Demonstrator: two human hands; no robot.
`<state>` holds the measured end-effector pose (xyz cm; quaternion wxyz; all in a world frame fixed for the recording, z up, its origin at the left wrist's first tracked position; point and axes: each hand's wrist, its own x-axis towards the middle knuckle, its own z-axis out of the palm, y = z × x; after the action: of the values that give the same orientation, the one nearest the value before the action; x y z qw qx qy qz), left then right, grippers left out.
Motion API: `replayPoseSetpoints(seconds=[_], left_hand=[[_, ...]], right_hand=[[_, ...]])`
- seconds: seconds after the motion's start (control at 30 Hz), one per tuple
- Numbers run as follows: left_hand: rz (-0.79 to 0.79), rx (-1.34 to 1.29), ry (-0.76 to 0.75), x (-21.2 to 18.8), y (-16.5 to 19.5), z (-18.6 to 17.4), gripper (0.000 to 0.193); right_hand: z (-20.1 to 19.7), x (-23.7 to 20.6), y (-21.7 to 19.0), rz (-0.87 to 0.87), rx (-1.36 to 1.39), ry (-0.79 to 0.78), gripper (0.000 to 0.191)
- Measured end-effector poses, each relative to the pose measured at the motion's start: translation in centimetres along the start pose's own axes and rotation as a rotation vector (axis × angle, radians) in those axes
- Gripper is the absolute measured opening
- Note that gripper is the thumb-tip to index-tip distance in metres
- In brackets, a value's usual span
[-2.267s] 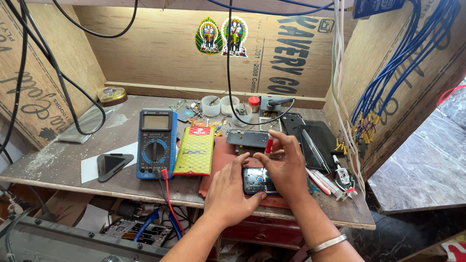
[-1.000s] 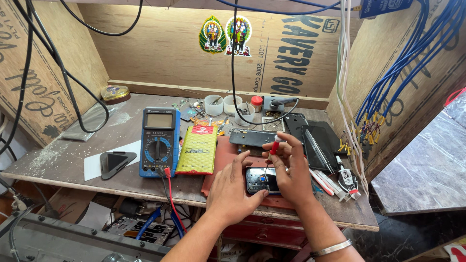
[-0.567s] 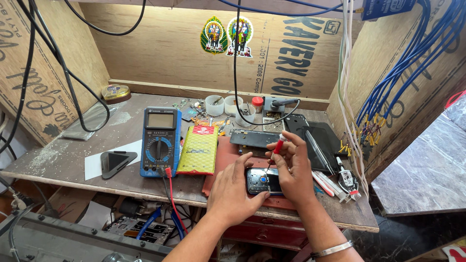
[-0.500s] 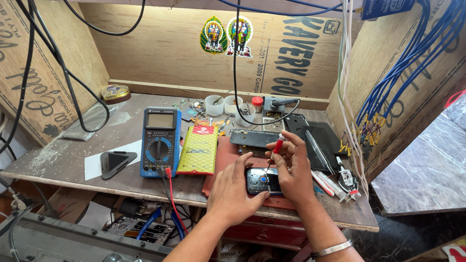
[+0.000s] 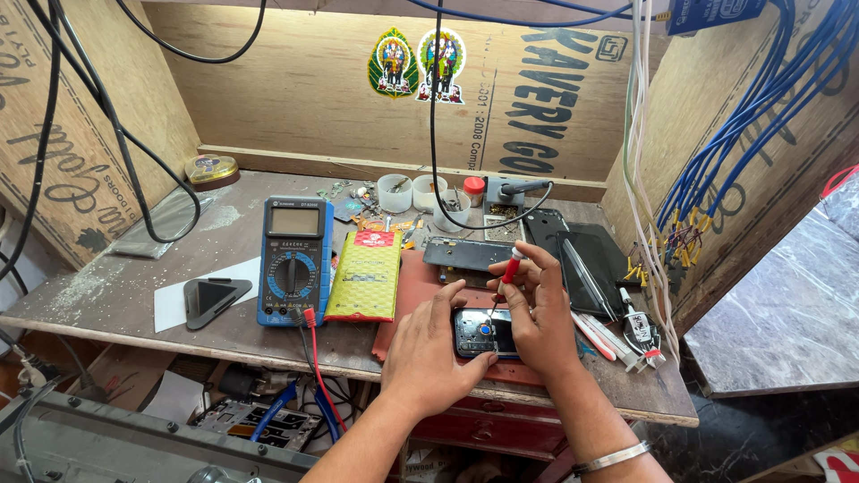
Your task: The person uses a multimeter probe to test points on a disassembled smartphone motherboard. They then reassemble the phone by aligning the screen and back cover, pressing the edges to seat the components, and finally open the device again to reveal the internal battery and circuitry.
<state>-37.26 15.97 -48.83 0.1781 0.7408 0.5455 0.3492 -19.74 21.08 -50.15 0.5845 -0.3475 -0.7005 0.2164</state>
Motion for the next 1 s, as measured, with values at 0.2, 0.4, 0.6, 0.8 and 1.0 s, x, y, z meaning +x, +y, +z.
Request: replayPoseSetpoints(seconds=[0.2, 0.4, 0.6, 0.8, 1.0], left_hand=[[0.007, 0.007, 0.007, 0.01, -0.14, 0.16, 0.098], [0.009, 0.006, 0.009, -0.02, -0.25, 0.29, 0.098], [0.029, 0.01, 0.023, -0.09, -0.19, 0.23, 0.097], [0.004, 0.022, -0.002, -0.02, -0.17, 0.24, 0.098], [0.04, 0.022, 0.026, -0.01, -0.4, 0.48, 0.097]], right_hand=[[0.05, 0.16, -0.35, 0.05, 0.041, -0.026, 0.052], [0.39, 0.19, -0.49, -0.129, -0.429, 0.113, 0.064], [-0.13, -0.05, -0.52, -0.028, 0.098, -0.031, 0.041], [0.4, 0.05, -0.37, 0.051, -0.288, 0.151, 0.057], [0.17, 0.1, -0.21, 0.001, -0.038, 0.074, 0.053]])
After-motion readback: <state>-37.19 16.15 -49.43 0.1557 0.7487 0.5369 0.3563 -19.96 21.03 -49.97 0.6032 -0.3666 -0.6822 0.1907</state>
